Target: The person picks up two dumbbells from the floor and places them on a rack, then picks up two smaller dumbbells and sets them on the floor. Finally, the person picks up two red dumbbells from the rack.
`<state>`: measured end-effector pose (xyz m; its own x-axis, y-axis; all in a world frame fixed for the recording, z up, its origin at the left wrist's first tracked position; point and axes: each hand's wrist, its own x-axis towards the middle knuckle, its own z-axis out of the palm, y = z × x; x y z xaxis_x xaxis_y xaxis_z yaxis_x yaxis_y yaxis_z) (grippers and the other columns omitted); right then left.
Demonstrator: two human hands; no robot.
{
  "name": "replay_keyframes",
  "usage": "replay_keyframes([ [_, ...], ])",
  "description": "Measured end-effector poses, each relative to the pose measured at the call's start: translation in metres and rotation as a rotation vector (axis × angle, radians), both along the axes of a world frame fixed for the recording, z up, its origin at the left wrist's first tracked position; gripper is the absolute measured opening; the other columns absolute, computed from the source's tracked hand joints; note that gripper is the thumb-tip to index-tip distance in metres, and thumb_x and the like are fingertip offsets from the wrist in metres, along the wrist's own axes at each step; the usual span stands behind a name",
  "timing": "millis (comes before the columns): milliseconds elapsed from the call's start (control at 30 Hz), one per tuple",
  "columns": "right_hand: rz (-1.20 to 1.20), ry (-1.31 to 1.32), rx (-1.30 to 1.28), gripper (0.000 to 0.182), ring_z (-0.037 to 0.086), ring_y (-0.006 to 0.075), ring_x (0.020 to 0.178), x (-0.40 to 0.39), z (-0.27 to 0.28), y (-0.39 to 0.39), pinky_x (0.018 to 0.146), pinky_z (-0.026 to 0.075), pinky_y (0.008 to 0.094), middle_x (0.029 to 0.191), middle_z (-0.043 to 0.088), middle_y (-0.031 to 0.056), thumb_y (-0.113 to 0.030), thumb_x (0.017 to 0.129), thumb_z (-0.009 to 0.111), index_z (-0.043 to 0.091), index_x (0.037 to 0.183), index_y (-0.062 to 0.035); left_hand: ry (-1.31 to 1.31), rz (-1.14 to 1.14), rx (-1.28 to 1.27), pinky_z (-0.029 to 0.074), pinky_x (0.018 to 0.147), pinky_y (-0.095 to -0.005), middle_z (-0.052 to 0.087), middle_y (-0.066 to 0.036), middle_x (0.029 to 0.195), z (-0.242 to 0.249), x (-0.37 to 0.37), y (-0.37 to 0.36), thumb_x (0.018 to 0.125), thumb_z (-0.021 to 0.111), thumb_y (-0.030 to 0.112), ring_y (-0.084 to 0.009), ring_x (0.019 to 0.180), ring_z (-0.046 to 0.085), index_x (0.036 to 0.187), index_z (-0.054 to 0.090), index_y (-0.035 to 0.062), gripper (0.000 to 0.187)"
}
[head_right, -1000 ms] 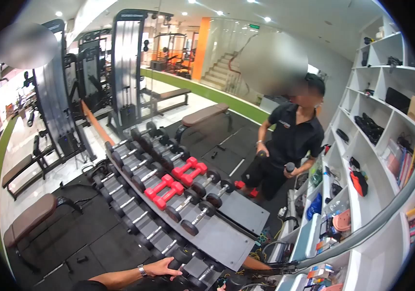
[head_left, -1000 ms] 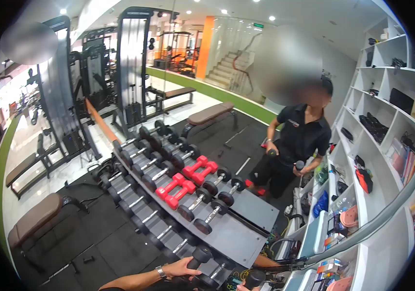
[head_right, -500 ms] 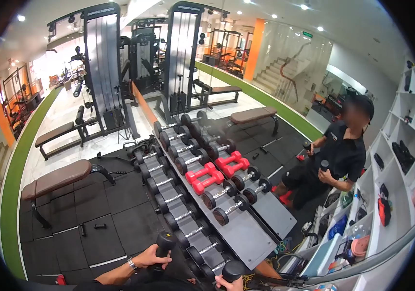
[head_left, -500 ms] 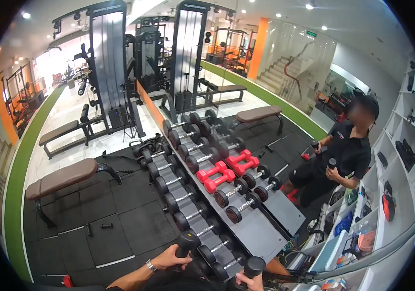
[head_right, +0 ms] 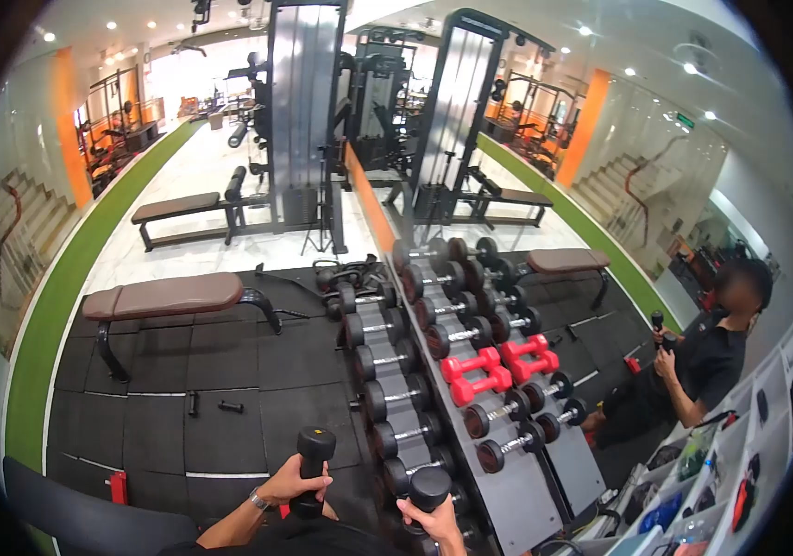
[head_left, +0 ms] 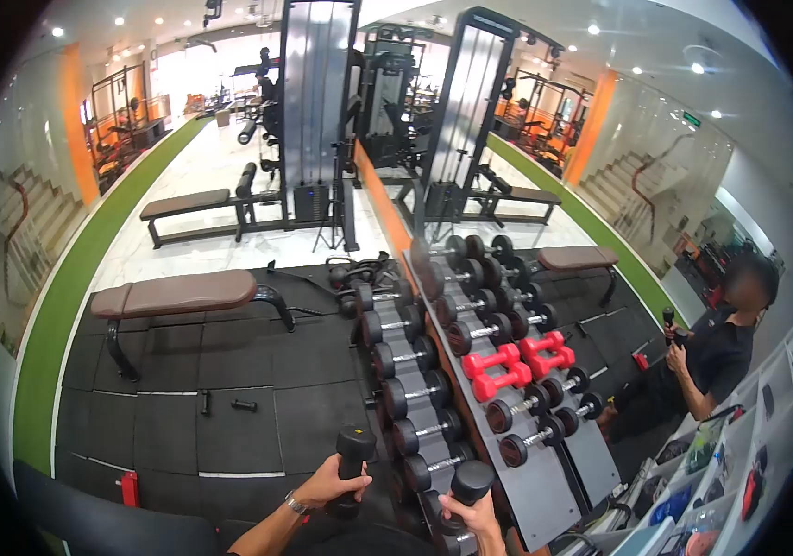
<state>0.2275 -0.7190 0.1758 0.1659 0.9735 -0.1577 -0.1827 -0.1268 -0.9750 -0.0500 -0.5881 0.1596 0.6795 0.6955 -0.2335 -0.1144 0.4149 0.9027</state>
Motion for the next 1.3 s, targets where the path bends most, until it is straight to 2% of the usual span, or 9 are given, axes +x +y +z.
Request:
replay_keyframes([
  [200,0.189,-0.063,0.021,0.022,0.058,0.0103,0.054,-0.053,0.031,0.094,0.050,0.044,0.0256,0.068,0.062,0.0025,-0.007,0.080,0.080,0.061,0.088,-0.0011,-0.018,0.215,-0.032,0.054,0.061,-0.0309,0.059,-0.004,0.078,0.002,-0.062,0.036,0.087,0.072,0.005,-0.0143,0.065,0.064,0.102,0.051,0.0028,0.026],
  [567,0.613,-0.228,0.029,0.023,0.056,0.0074,0.053,-0.134,0.019,0.216,0.050,0.044,0.0251,0.062,0.060,-0.0010,-0.013,0.081,0.081,0.062,0.082,-0.0007,-0.071,0.651,-0.073,0.054,0.060,-0.0318,0.062,-0.005,0.075,-0.010,-0.159,0.038,0.086,0.071,0.000,-0.0147,0.062,0.063,0.102,0.051,0.0018,0.026],
  [733,0.836,-0.326,0.079,0.018,0.062,0.0095,0.059,-0.164,0.017,0.268,0.055,0.048,0.0244,0.066,0.065,0.0009,-0.012,0.083,0.078,0.066,0.083,0.0013,-0.102,0.805,-0.099,0.054,0.059,-0.0310,0.061,-0.004,0.074,-0.017,-0.165,0.044,0.085,0.072,-0.001,-0.0145,0.062,0.063,0.102,0.051,0.0014,0.028],
  [867,0.961,-0.304,0.135,0.012,0.070,0.0131,0.077,-0.193,0.045,0.315,0.070,0.055,0.0271,0.074,0.070,0.0034,-0.006,0.084,0.075,0.067,0.085,0.0029,-0.035,0.934,-0.087,0.054,0.059,-0.0323,0.060,-0.006,0.075,-0.014,-0.166,0.061,0.084,0.071,-0.003,-0.0167,0.061,0.063,0.100,0.051,0.0011,0.027],
  [967,0.993,-0.109,0.108,0.010,0.069,0.0119,0.076,-0.207,0.043,0.356,0.071,0.054,0.0276,0.079,0.071,0.0032,-0.003,0.083,0.075,0.067,0.086,0.0022,0.063,1.009,-0.057,0.053,0.059,-0.0318,0.060,-0.006,0.069,-0.012,-0.173,0.078,0.085,0.068,-0.003,-0.0161,0.059,0.062,0.097,0.051,0.0011,0.021],
  [1033,0.987,-0.243,0.155,0.037,0.059,0.0106,0.078,-0.206,0.016,0.389,0.071,0.050,0.0292,0.086,0.065,0.0007,-0.014,0.073,0.086,0.064,0.098,0.0001,0.089,1.125,-0.058,0.052,0.058,-0.0314,0.059,-0.006,0.066,-0.003,-0.171,0.093,0.086,0.067,-0.003,-0.0158,0.058,0.061,0.094,0.051,0.0011,0.018],
  [1067,1.031,-0.201,0.174,0.036,0.058,0.0097,0.073,-0.211,0.024,0.406,0.067,0.050,0.0285,0.080,0.062,-0.0010,-0.013,0.073,0.087,0.062,0.096,-0.0014,0.053,1.168,-0.063,0.052,0.058,-0.0312,0.059,-0.006,0.066,-0.003,-0.171,0.101,0.086,0.067,-0.002,-0.0157,0.058,0.061,0.093,0.051,0.0010,0.017],
  [1167,1.058,-0.241,0.112,0.020,0.061,0.0095,0.073,-0.208,0.008,0.449,0.068,0.050,0.0281,0.079,0.067,0.0023,-0.010,0.078,0.081,0.068,0.088,-0.0002,0.031,1.226,-0.039,0.052,0.059,-0.0286,0.059,-0.004,0.071,-0.004,-0.171,0.125,0.087,0.067,-0.002,-0.0129,0.061,0.061,0.096,0.052,0.0024,0.018],
  [1300,1.153,-0.257,0.134,0.022,0.061,0.0103,0.073,-0.212,-0.001,0.499,0.068,0.050,0.0287,0.080,0.068,0.0027,-0.013,0.077,0.082,0.068,0.088,0.0003,-0.042,1.354,-0.044,0.053,0.058,-0.0295,0.060,-0.004,0.071,0.005,-0.160,0.155,0.087,0.067,-0.002,-0.0126,0.060,0.061,0.096,0.052,0.0017,0.018],
])
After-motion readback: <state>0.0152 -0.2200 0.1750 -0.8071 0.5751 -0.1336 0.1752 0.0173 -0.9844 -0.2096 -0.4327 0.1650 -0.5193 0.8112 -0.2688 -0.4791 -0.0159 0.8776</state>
